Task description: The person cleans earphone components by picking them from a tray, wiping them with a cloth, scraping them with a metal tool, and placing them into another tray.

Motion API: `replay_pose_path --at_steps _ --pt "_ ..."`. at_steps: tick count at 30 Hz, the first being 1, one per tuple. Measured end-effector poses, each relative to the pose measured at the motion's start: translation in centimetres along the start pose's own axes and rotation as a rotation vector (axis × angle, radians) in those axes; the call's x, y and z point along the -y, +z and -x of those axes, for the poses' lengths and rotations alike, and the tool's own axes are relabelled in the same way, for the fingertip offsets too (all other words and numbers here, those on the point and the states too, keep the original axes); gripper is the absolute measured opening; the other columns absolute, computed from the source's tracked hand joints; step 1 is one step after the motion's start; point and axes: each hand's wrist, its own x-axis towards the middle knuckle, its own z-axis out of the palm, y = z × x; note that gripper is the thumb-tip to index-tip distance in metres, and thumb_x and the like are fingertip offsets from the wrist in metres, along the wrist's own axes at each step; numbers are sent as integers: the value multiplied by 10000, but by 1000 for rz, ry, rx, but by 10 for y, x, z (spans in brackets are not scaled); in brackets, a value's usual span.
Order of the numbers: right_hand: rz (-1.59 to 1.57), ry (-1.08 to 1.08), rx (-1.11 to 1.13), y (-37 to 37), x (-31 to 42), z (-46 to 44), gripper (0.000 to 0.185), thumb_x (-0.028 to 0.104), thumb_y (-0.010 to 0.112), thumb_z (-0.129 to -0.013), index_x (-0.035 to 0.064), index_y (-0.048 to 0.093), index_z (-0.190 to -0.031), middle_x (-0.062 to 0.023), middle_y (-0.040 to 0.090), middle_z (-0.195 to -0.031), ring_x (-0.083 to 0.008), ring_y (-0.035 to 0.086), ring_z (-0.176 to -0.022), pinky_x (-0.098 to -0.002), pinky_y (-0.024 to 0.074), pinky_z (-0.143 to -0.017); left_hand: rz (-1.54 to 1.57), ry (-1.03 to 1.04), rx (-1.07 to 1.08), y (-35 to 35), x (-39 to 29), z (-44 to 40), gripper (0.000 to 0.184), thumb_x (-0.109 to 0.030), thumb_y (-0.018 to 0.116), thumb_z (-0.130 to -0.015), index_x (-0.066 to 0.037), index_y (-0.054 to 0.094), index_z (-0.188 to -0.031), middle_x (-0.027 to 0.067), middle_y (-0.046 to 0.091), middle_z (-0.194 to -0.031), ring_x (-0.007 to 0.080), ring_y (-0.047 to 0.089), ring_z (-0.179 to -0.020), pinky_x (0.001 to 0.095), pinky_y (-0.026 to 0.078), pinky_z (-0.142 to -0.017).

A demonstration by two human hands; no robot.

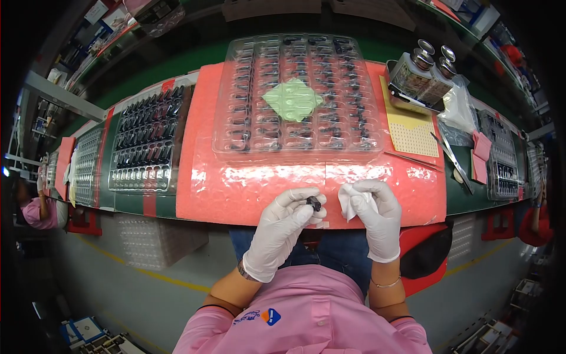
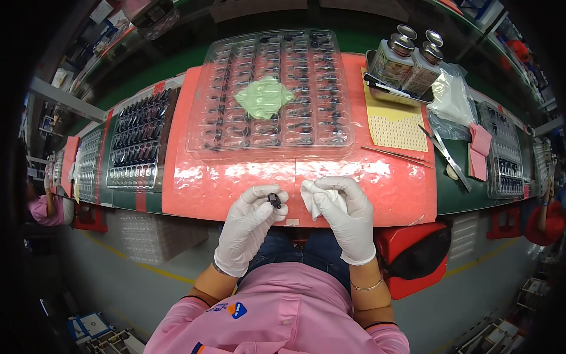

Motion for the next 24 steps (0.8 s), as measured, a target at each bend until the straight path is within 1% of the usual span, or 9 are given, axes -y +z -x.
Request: replay_pose_path --at_steps 9,12,13,16,17,19,20,21,24 --pt "-11 -2 18 1 1 1 179 57 596 -794 -3 510 -939 -59 533 -851 -104 502 -676 -223 433 -626 30 -8 19 -1 -1 -1 321 -92 519 -855 8 440 -1149 118 527 -1078 154 565 -899 336 487 -808" --pt "244 -168 11 -4 -6 1 167 38 586 -797 -13 516 -940 -52 518 -881 -105 505 -694 -218 433 -622 32 -3 19 -1 -2 -1 316 -87 513 -857 8 440 -1149 120 526 -1080 154 565 -900 342 488 -810" --pt "243 -169 12 -6 -7 0 167 38 586 -797 -13 516 -940 -52 518 -881 -105 505 -694 -218 433 -622 41 -7 23 -1 -2 -1 314 -86 511 -858 8 440 -1149 119 526 -1079 153 565 -899 345 486 -814" --pt "641 -449 19 -17 -6 -9 166 20 574 -799 -20 526 -954 -47 511 -904 -114 513 -750 -232 434 -674 58 -15 32 -1 -3 -1 311 -86 505 -860 8 440 -1149 119 526 -1078 152 565 -898 351 482 -822" --pt "642 -451 17 -19 -3 -12 166 20 574 -799 -20 526 -954 -47 511 -904 -114 513 -750 -232 434 -674 68 -16 7 0 -4 0 316 -78 515 -849 13 445 -1144 125 532 -1064 157 562 -887 323 475 -811" --pt "893 -624 -113 -27 9 -18 215 40 597 -783 -12 539 -984 -70 511 -919 -124 511 -817 -236 436 -688 92 -24 -26 4 -4 -1 328 -62 534 -828 24 453 -1134 137 543 -1037 166 557 -864 265 460 -790" --pt "1029 -714 -191 -31 17 -23 240 49 608 -774 -8 545 -998 -82 511 -927 -129 510 -850 -238 437 -695 98 -31 -1 6 -4 -2 328 -62 534 -828 24 453 -1134 137 543 -1037 166 557 -864 265 460 -790" --pt "1048 -722 -210 -36 21 -29 240 49 608 -774 -8 545 -998 -82 511 -927 -129 510 -850 -238 437 -695 94 -25 -11 6 -4 -2 327 -60 533 -827 25 454 -1133 136 543 -1034 167 556 -860 265 461 -787" --pt "585 -470 -230 -45 28 -54 256 125 587 -808 -7 537 -1022 -65 531 -891 -123 519 -811 -240 424 -723 83 -18 -34 7 -4 -2 326 -57 531 -826 28 455 -1132 136 542 -1030 168 554 -853 265 462 -781"
